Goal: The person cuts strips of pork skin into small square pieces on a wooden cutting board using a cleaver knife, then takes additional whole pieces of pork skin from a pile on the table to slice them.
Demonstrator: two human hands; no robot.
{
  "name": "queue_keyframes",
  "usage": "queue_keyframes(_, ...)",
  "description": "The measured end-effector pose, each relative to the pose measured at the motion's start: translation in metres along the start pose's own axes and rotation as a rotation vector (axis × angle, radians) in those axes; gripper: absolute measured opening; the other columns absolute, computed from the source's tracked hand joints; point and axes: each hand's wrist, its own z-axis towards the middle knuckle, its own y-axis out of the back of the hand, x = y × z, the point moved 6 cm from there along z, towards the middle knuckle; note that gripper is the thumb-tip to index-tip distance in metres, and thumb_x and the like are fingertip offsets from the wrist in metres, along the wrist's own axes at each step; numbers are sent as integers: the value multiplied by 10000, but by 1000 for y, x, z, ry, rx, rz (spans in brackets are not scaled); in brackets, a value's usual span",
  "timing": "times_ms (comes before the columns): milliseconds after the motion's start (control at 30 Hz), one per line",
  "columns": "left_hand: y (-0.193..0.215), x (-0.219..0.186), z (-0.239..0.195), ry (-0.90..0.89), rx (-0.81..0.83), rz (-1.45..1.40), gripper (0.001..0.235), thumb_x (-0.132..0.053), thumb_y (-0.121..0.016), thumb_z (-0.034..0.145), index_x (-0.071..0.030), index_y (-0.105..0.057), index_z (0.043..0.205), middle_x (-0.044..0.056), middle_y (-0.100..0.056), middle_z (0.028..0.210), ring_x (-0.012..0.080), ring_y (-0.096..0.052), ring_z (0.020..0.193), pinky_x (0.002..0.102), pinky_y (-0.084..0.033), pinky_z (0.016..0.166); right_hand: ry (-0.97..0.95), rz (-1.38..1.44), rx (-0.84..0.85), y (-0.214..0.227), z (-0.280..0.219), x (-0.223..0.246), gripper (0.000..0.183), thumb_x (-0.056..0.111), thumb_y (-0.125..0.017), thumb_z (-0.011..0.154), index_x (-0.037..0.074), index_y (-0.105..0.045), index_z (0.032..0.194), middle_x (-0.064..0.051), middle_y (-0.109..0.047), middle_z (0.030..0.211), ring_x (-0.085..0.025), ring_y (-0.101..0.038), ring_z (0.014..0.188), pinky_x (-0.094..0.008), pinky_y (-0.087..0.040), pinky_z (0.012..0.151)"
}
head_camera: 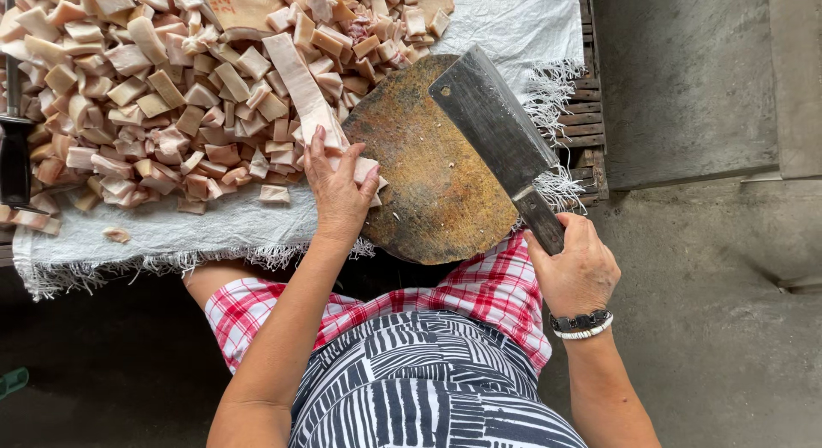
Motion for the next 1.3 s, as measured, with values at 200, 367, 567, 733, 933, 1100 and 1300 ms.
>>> queue_keyframes(200,-3,-2,-7,36,-50,3,411,-313,-798,903,-193,-688,1280,180,-216,1656,465,-211,1505,578,-215,1268,-35,42,48,-18,-3,-4,473,336,-839,797,68,-640,1132,-144,-712,1008,-372,-694,829,-470,-539,702)
queue_keyframes(367,-6,-15,-1,146,-44,142,420,-376,-732,880,-269,-674,1282,159,-241,1607,459,-204,1470,659,-209,1160,-133,96,116,-67,-11,-3,504,431,-797,796,102,-616,1132,-131,-713,955,-378,-696,776,-494,-532,667)
queue_keyframes(567,-13,-16,0,152,-34,234,399,-419,-678,905,-309,-664,1288,116,-263,1588,438,-187,1477,704,-180,1133,-66,286,-73,-117,6,9,499,424,-784,821,89,-599,1141,-129,-706,886,-353,-690,718,-474,-525,639)
queue_keyframes(733,-17,-13,0,149,-38,223,395,-441,-672,905,-304,-669,1275,94,-283,1584,412,-194,1483,697,-167,1151,-95,500,-119,-128,10,15,516,410,-810,791,85,-586,1125,-115,-693,810,-289,-688,631,-426,-537,581)
queue_keyframes(933,-18,-13,-1,145,-66,196,381,-425,-676,898,-285,-681,1252,96,-306,1561,415,-200,1478,663,-153,1172,-158,302,288,-137,20,24,487,549,-765,843,113,-639,1022,-90,-677,658,-266,-690,617,-407,-522,588)
queue_keyframes(1100,-18,-13,-1,144,-56,193,376,-412,-691,887,-283,-687,1240,93,-317,1558,418,-198,1468,651,-152,1162,-267,460,334,-115,26,39,528,629,-652,822,124,-677,974,-76,-671,632,-270,-692,570,-430,-520,533)
queue_keyframes(1300,-14,-16,1,127,-82,170,353,-410,-701,877,-284,-698,1206,91,-330,1546,415,-203,1475,645,-153,1163,-114,235,252,-67,52,69,583,680,-625,844,120,-658,1004,-57,-661,589,-255,-694,568,-418,-525,555)
